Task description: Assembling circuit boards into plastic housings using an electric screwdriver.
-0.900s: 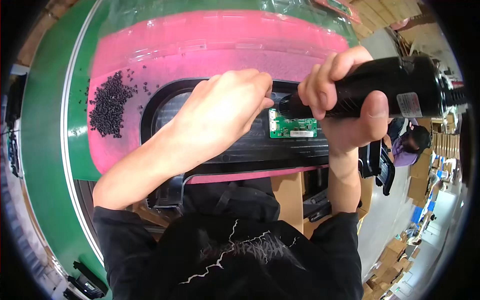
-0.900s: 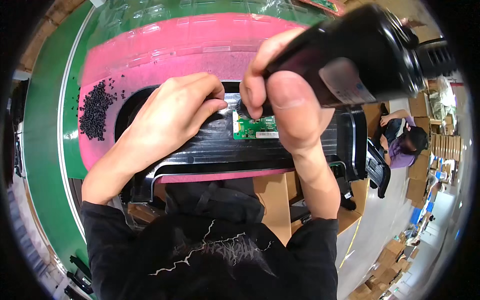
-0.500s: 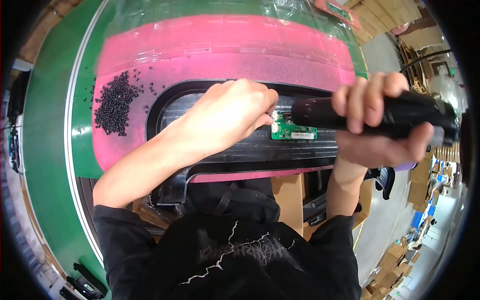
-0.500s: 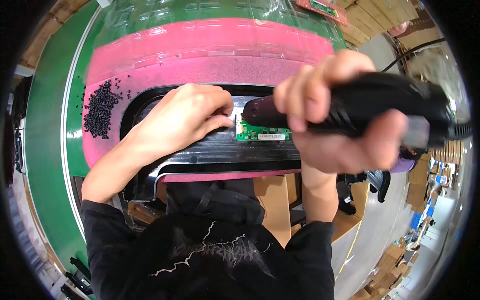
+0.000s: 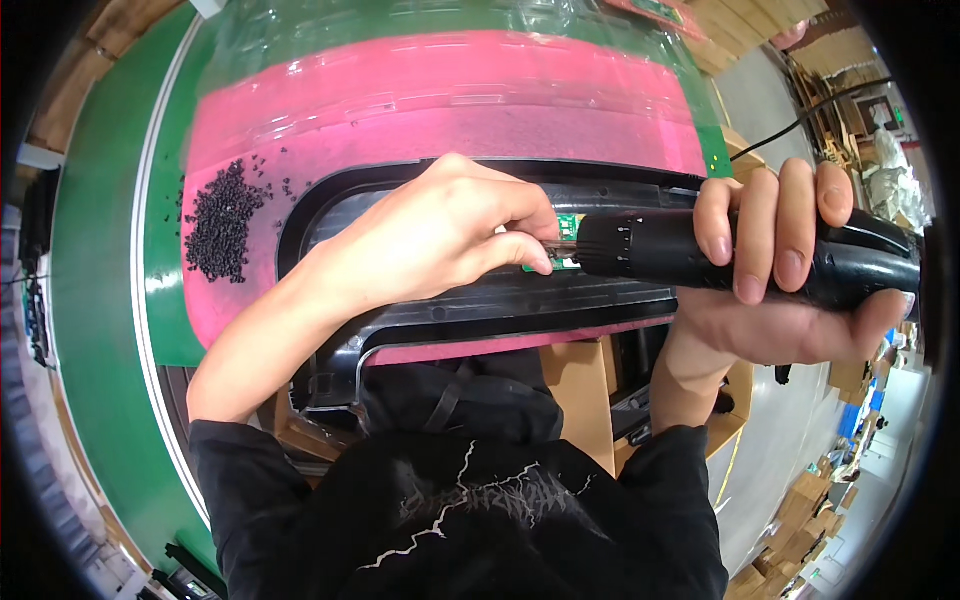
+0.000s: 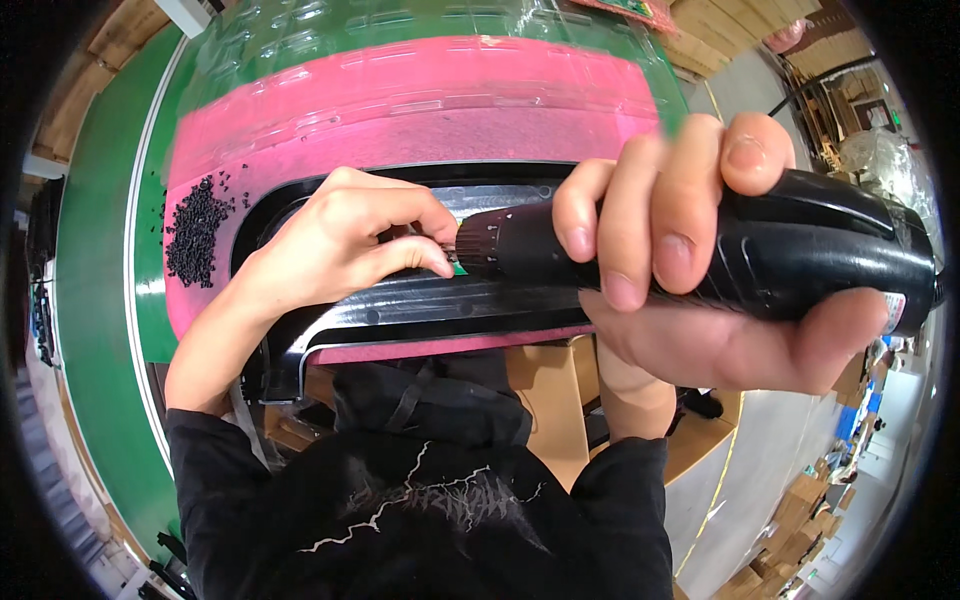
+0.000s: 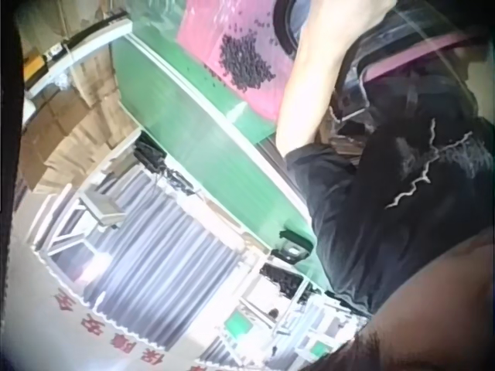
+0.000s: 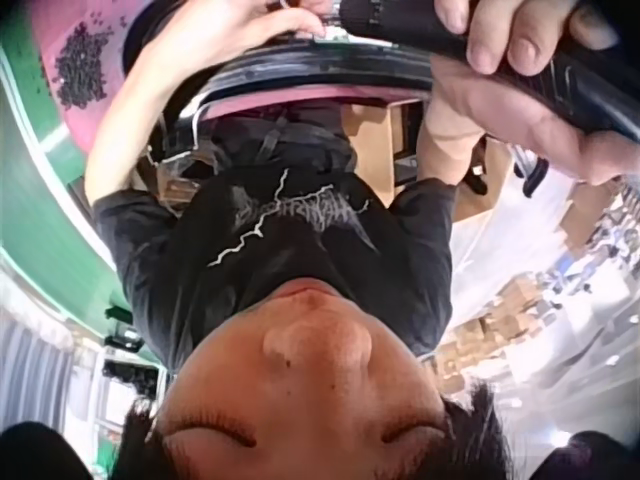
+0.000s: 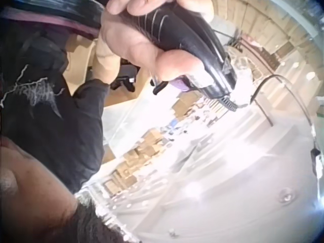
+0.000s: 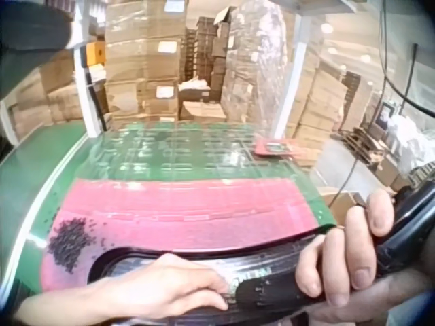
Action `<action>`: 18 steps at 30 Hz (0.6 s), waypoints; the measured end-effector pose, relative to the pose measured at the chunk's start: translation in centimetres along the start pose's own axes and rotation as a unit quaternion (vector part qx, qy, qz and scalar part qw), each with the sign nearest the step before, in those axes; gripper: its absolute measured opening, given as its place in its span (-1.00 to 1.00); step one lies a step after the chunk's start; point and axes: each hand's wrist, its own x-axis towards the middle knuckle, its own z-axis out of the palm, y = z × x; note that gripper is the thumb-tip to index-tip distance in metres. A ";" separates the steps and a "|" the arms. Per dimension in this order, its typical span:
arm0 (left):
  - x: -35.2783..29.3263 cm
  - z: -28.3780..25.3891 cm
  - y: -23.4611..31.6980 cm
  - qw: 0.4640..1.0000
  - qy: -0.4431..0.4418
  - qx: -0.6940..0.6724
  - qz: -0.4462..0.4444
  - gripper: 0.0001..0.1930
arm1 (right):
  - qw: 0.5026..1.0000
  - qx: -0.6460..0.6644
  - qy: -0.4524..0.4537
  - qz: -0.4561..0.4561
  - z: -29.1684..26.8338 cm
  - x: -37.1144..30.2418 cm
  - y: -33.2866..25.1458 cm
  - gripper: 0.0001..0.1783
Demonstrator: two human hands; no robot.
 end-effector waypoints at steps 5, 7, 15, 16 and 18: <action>-0.3 1.1 0.0 0.973 0.083 0.182 0.115 -0.81 | 0.999 -0.036 0.025 0.002 -0.3 -0.6 0.3 -0.36; -0.7 1.0 0.5 0.952 0.096 0.274 0.102 -0.82 | 0.998 -0.059 -0.001 -0.009 -0.6 -0.8 0.9 -0.30; -0.2 0.5 -0.4 0.979 0.147 0.138 0.028 -0.91 | 0.988 -0.140 0.013 0.062 -0.3 -2.9 2.7 -0.26; -0.3 0.5 -0.3 0.979 0.150 0.139 0.026 -0.91 | 0.985 -0.159 0.019 0.066 -0.2 -3.0 2.9 -0.26; -0.3 0.5 0.1 0.980 0.130 0.145 -0.036 -0.85 | 0.981 -0.176 0.022 0.072 -0.1 -2.9 3.2 -0.26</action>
